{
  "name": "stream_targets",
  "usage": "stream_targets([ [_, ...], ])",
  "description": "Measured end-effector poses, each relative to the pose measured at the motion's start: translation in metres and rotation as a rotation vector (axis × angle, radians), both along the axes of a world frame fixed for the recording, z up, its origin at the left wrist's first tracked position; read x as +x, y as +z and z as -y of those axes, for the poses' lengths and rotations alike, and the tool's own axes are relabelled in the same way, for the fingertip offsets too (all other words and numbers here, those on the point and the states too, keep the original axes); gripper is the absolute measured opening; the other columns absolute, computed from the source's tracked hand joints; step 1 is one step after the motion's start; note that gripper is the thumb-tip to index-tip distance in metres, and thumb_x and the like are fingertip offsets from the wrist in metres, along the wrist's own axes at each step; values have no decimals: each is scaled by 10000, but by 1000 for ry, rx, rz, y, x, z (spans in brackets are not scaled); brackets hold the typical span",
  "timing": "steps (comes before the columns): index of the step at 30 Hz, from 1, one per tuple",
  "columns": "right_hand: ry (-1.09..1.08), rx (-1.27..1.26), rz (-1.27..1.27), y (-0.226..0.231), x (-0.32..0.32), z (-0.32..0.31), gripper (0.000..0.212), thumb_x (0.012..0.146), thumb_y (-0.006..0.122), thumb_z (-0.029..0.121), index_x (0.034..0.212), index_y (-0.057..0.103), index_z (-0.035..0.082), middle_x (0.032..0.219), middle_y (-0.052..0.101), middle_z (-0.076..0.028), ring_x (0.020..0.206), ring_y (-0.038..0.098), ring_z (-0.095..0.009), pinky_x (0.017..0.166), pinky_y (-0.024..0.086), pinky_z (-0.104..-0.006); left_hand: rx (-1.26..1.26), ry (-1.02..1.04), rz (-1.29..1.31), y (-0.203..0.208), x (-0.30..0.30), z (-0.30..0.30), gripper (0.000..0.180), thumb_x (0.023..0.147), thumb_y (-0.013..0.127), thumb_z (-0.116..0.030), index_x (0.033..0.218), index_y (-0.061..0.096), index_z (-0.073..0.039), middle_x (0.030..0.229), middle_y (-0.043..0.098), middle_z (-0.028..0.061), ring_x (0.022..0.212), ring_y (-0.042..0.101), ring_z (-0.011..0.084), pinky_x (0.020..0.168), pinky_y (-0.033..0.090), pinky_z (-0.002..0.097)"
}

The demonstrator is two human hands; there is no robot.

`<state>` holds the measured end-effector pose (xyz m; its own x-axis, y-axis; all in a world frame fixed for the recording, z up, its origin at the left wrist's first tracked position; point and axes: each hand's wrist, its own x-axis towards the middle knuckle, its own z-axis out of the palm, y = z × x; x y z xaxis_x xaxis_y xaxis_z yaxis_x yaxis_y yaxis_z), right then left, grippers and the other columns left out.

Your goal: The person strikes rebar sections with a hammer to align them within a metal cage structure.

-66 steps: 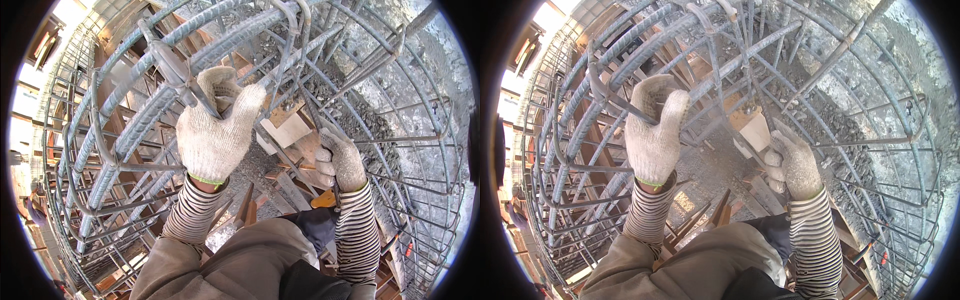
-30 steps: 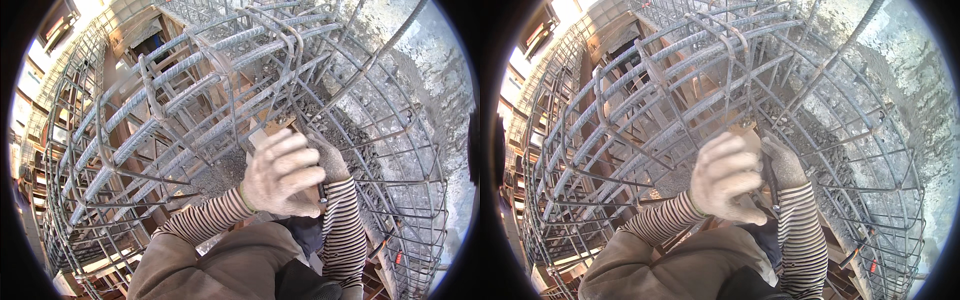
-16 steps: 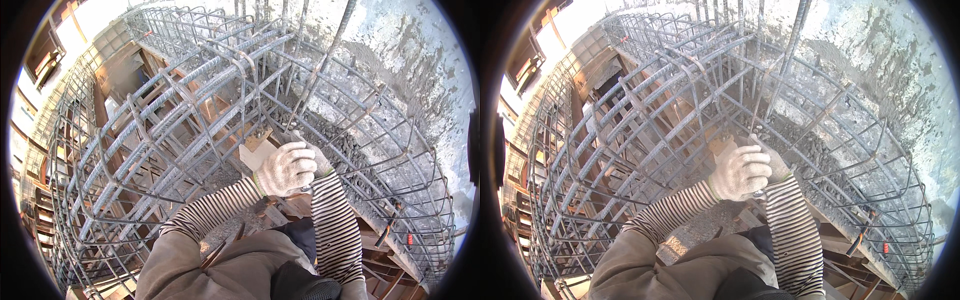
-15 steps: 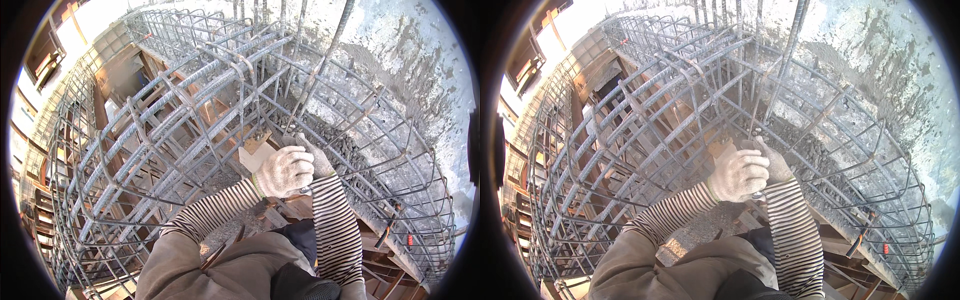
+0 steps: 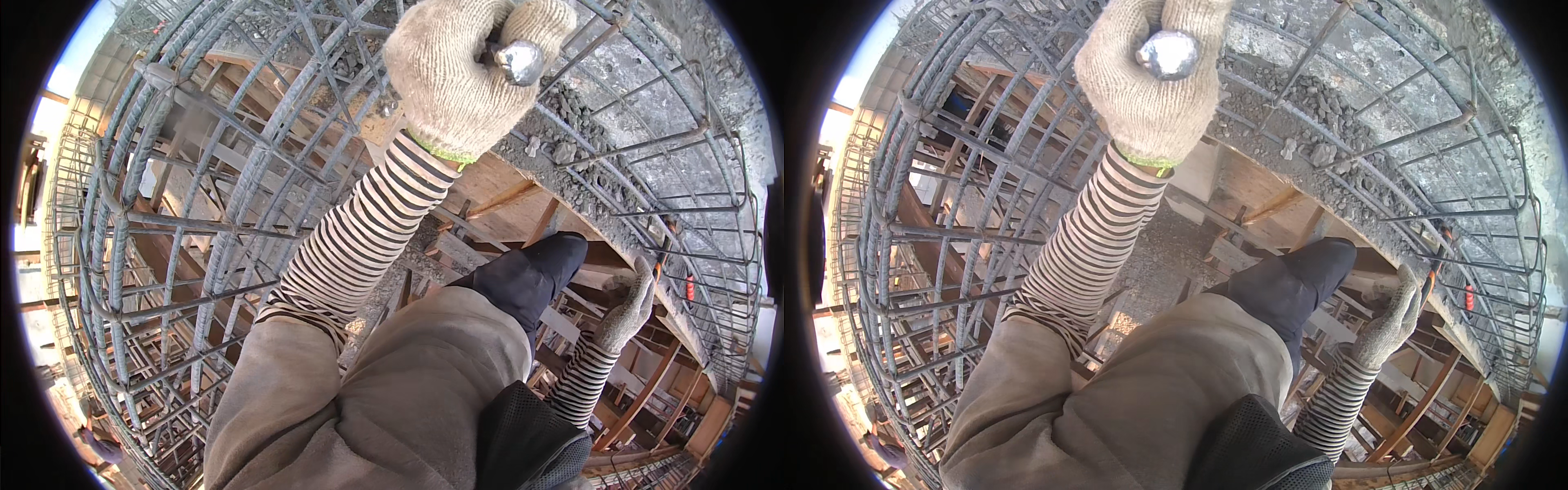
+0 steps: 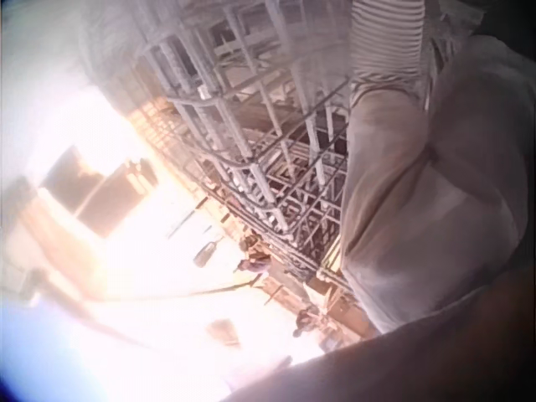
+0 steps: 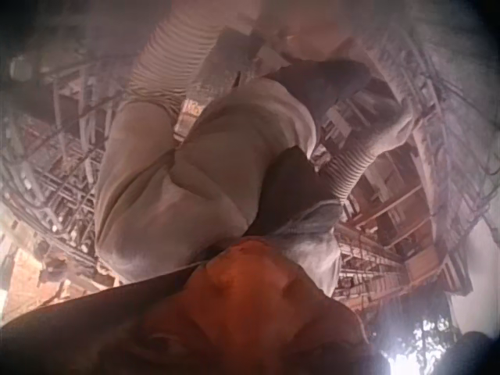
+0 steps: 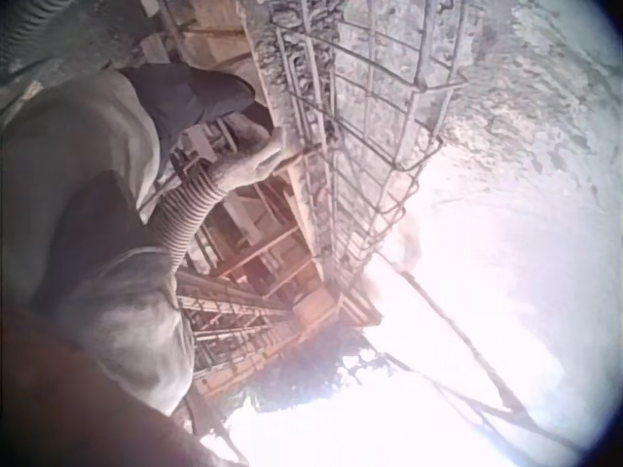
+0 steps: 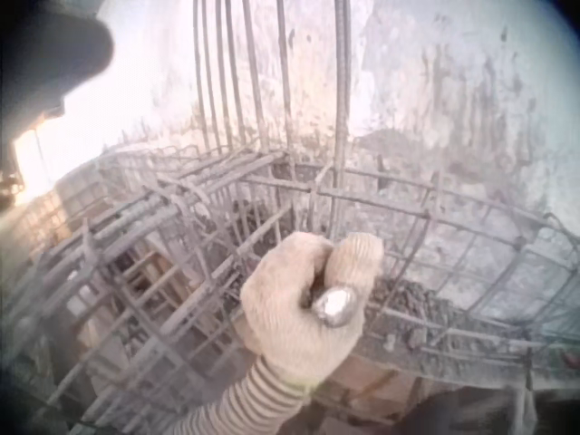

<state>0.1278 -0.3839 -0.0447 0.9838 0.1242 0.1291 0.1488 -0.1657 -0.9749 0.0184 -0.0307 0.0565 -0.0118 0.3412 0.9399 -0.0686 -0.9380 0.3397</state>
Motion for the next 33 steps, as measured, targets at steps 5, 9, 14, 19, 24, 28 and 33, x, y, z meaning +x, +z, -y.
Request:
stream_targets([
  [5, -10, 49, -5, -1, 16, 13, 326, 1050, 531, 241, 1261, 628, 12, 859, 645, -44, 716, 601, -100, 654, 530, -254, -5, -72, -88, 11, 1, -10, 419, 905, 739, -262, 633, 479, -79, 534, 418, 78, 457, 397, 159, 439, 331, 318],
  [9, -193, 21, 185, 20, 21, 19, 345, 1027, 567, 204, 1296, 590, -10, 962, 663, -65, 772, 611, -111, 686, 528, -254, -17, -142, -435, 9, -2, -9, 243, 972, 687, -219, 896, 698, 11, 639, 574, -4, 592, 483, 69, 519, 392, 257],
  [14, -553, -110, 465, 13, 81, 33, 467, 958, 675, 164, 1361, 523, -14, 1170, 659, -151, 1034, 647, -212, 907, 519, -337, -129, -47, -383, 7, -28, -25, 316, 1004, 619, -210, 898, 651, 85, 653, 529, 20, 616, 419, 89, 545, 355, 280],
  [19, -653, -442, 458, 17, 127, 58, 503, 892, 745, 273, 1288, 578, 12, 1175, 626, -170, 1061, 631, -284, 916, 508, -392, -34, 9, -476, 6, -23, -21, 303, 980, 661, -219, 965, 697, 81, 791, 693, 137, 692, 597, 221, 702, 481, 350],
  [24, -624, -699, 273, -49, 153, 88, 301, 900, 658, 190, 1145, 636, 16, 1068, 670, -184, 974, 671, -294, 875, 515, -394, 31, 79, -369, -12, -16, -20, 304, 963, 684, -241, 998, 705, 60, 861, 687, 155, 802, 629, 282, 780, 483, 383],
  [28, -553, -445, 107, -49, 127, 82, 337, 894, 676, 227, 1163, 631, 30, 1133, 654, -180, 1035, 650, -314, 916, 493, -434, -173, -8, -608, -8, -24, -19, 298, 932, 723, -229, 1058, 698, 40, 990, 677, 173, 932, 618, 311, 848, 470, 418],
  [33, -549, -1092, 101, -27, 157, 64, 407, 938, 613, 311, 1255, 576, 59, 1257, 621, -169, 1101, 638, -338, 949, 493, -446, -33, -51, -533, -1, -38, -33, 232, 944, 676, -163, 920, 662, 67, 743, 621, 161, 680, 572, 269, 656, 438, 387],
])
